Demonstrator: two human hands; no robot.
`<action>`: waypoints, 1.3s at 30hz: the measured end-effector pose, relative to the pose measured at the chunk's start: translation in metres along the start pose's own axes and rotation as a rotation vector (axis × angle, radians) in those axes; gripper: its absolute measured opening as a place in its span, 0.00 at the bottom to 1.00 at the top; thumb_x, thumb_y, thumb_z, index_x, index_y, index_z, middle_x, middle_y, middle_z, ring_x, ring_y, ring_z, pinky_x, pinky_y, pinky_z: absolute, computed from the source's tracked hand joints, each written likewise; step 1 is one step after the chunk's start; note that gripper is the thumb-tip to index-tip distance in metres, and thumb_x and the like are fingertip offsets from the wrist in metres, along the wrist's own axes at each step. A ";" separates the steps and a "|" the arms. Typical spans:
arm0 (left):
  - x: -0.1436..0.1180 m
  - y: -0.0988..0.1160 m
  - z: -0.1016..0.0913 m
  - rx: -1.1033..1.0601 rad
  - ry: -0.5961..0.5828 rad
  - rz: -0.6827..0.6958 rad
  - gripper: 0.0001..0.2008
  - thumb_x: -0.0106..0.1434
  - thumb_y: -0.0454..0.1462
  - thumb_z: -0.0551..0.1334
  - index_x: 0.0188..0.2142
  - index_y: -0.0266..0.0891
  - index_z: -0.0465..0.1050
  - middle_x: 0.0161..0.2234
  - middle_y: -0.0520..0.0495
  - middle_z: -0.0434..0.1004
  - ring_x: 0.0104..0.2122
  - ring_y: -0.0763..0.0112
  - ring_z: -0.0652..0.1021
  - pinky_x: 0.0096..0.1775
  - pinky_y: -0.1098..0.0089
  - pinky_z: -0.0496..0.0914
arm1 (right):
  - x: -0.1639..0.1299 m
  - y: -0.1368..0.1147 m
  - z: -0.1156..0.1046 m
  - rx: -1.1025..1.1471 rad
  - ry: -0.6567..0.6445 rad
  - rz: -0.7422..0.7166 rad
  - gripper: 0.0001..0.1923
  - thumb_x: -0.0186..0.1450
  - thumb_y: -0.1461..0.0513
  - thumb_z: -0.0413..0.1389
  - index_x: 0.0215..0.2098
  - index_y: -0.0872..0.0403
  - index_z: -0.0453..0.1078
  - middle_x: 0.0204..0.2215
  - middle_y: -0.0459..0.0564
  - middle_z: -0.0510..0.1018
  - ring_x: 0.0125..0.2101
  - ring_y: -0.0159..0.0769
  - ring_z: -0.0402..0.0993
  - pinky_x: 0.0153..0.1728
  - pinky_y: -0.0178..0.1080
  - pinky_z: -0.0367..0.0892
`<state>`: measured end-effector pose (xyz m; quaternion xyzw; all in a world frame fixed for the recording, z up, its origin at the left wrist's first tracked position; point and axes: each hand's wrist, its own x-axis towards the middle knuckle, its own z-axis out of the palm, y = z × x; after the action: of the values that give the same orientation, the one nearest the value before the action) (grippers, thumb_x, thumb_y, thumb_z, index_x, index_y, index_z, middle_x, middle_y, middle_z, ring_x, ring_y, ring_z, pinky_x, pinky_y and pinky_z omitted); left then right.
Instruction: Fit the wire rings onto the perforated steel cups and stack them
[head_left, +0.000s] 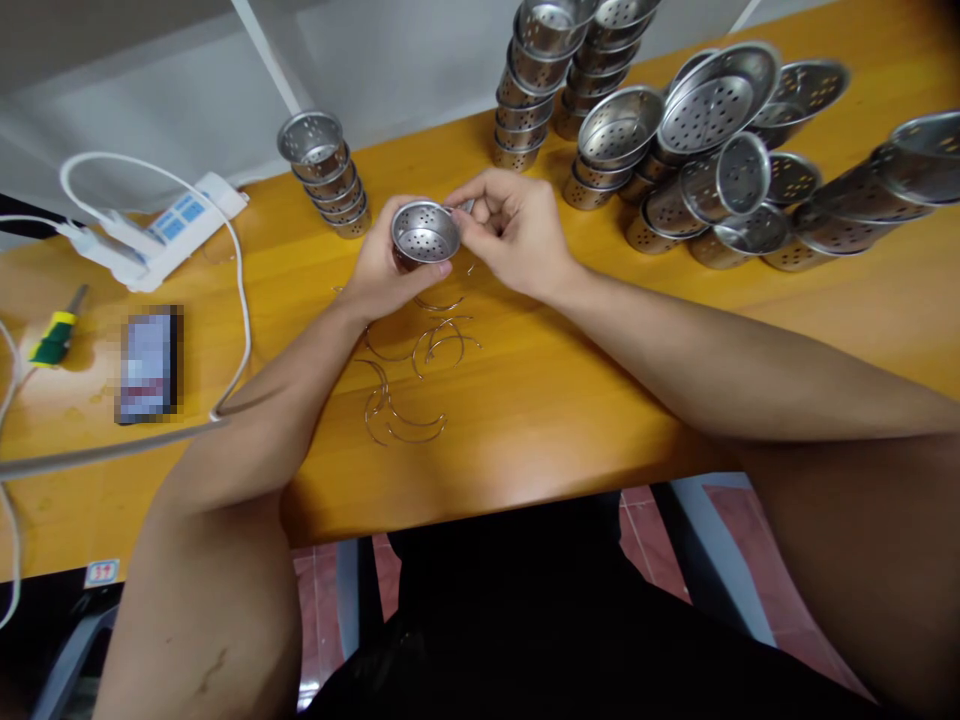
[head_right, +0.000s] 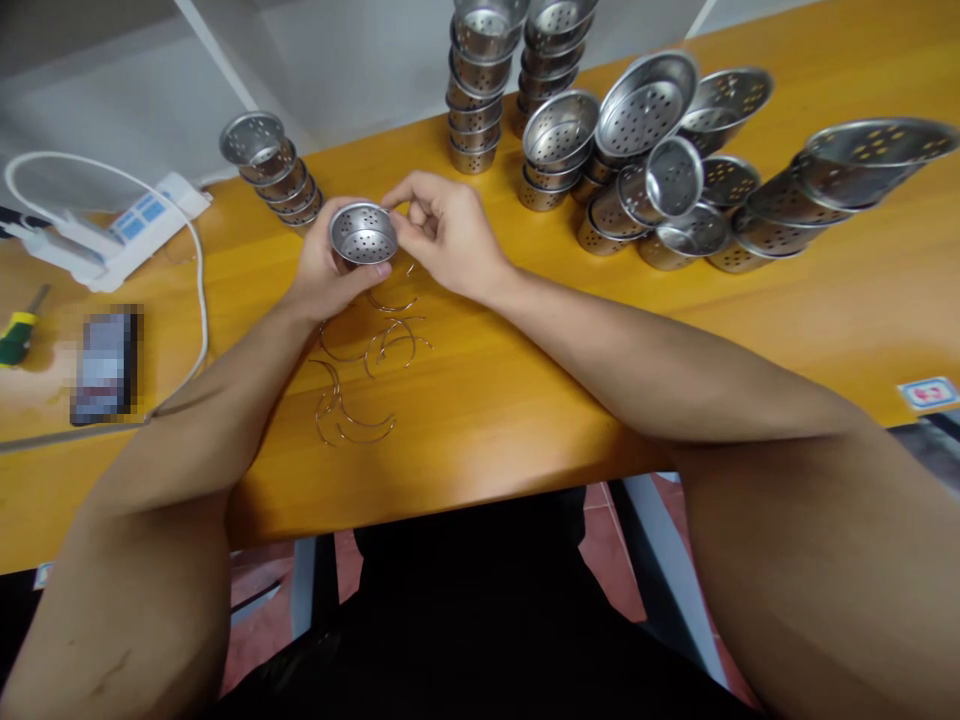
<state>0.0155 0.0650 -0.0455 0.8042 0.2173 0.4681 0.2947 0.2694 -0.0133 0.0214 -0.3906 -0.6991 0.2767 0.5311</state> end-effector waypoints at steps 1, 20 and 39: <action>0.000 0.003 0.001 -0.014 0.005 -0.012 0.58 0.59 0.86 0.76 0.72 0.54 0.73 0.63 0.37 0.85 0.61 0.37 0.90 0.60 0.38 0.90 | 0.000 -0.001 0.000 0.003 -0.002 0.004 0.24 0.80 0.34 0.71 0.51 0.42 0.85 0.30 0.47 0.71 0.31 0.46 0.72 0.40 0.54 0.85; 0.005 0.045 0.007 0.133 -0.064 -0.120 0.52 0.61 0.75 0.86 0.70 0.54 0.72 0.62 0.40 0.84 0.64 0.36 0.89 0.67 0.38 0.87 | 0.002 -0.004 -0.002 -0.038 -0.011 0.022 0.16 0.80 0.43 0.73 0.45 0.43 0.82 0.30 0.46 0.71 0.30 0.44 0.69 0.36 0.50 0.80; 0.002 0.036 0.006 -0.024 -0.023 -0.155 0.53 0.58 0.85 0.79 0.59 0.47 0.79 0.46 0.45 0.81 0.47 0.49 0.86 0.52 0.49 0.84 | 0.007 -0.032 -0.006 0.216 -0.190 0.149 0.21 0.80 0.42 0.77 0.43 0.46 0.81 0.31 0.44 0.84 0.26 0.35 0.71 0.26 0.40 0.69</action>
<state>0.0242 0.0379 -0.0219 0.7867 0.2698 0.4373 0.3422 0.2666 -0.0250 0.0521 -0.3542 -0.6814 0.4247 0.4795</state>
